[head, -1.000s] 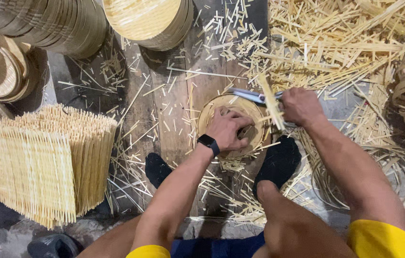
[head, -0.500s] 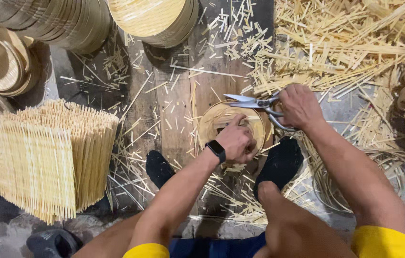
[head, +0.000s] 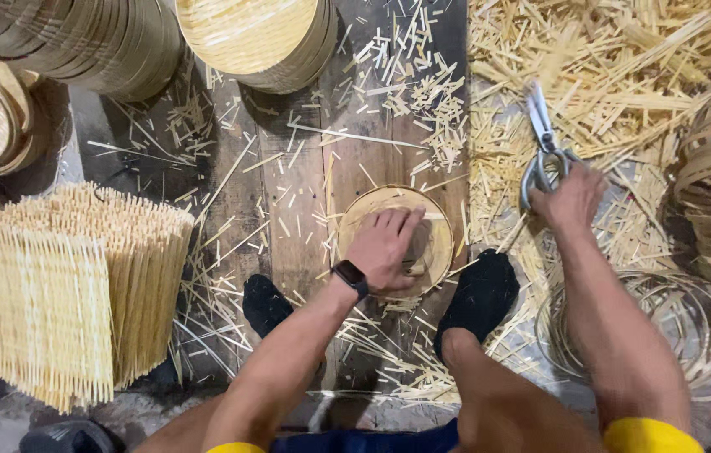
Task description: The person trims excess bamboo strips with scissors and fits circular bamboo rims onto woven mats to assemble steamer baskets.
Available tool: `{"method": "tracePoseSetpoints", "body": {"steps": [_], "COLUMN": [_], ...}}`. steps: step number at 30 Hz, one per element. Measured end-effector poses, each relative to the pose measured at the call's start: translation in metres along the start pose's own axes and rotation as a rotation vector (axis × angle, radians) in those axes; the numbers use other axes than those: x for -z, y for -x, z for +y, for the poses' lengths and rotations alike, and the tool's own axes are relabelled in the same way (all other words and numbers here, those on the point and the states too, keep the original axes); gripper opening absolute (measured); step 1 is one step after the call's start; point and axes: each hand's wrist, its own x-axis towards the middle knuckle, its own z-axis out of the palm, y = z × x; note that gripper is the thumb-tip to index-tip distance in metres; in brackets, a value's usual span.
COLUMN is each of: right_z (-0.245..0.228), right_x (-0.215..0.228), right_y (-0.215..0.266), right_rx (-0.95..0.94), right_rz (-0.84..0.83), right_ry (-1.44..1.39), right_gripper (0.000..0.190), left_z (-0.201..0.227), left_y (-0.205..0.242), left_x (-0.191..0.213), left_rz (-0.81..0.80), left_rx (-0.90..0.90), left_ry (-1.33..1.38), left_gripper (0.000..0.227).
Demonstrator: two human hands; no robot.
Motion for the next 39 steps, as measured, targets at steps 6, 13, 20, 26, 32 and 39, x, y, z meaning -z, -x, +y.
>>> {"method": "tracePoseSetpoints", "body": {"steps": [6,13,20,26,32,39], "right_z": [-0.035,-0.071,-0.057,-0.051,-0.053,-0.048], "right_x": [-0.005,-0.010,-0.023,-0.038,-0.043,-0.024], "right_y": [0.043,0.061,0.049,0.045,0.049,0.079], "right_rx": [0.094,-0.079,-0.189,-0.172,-0.114,-0.130], "right_rz": [-0.291,-0.498,-0.626,-0.614,-0.512,-0.582], "right_ry": [-0.480,-0.618,-0.839,-0.892,-0.857,-0.696], "right_gripper": [0.035,0.030,0.024,0.024,0.024,0.037], "left_z": [-0.001,-0.079,-0.090,-0.104,-0.100,-0.130], "left_y": [-0.029,-0.078,-0.115,-0.121,-0.116,-0.024], "left_x": [-0.015,-0.029,-0.072,-0.122,-0.116,-0.109], "left_rz": [0.203,0.316,0.224,0.350,0.457,0.283], "left_rx": [0.485,0.649,0.736,0.748,0.605,0.856], "left_ry": [0.412,0.545,0.830,0.926,0.941,0.327], "left_gripper": [0.108,0.051,0.031,0.021,0.023,0.029]}}
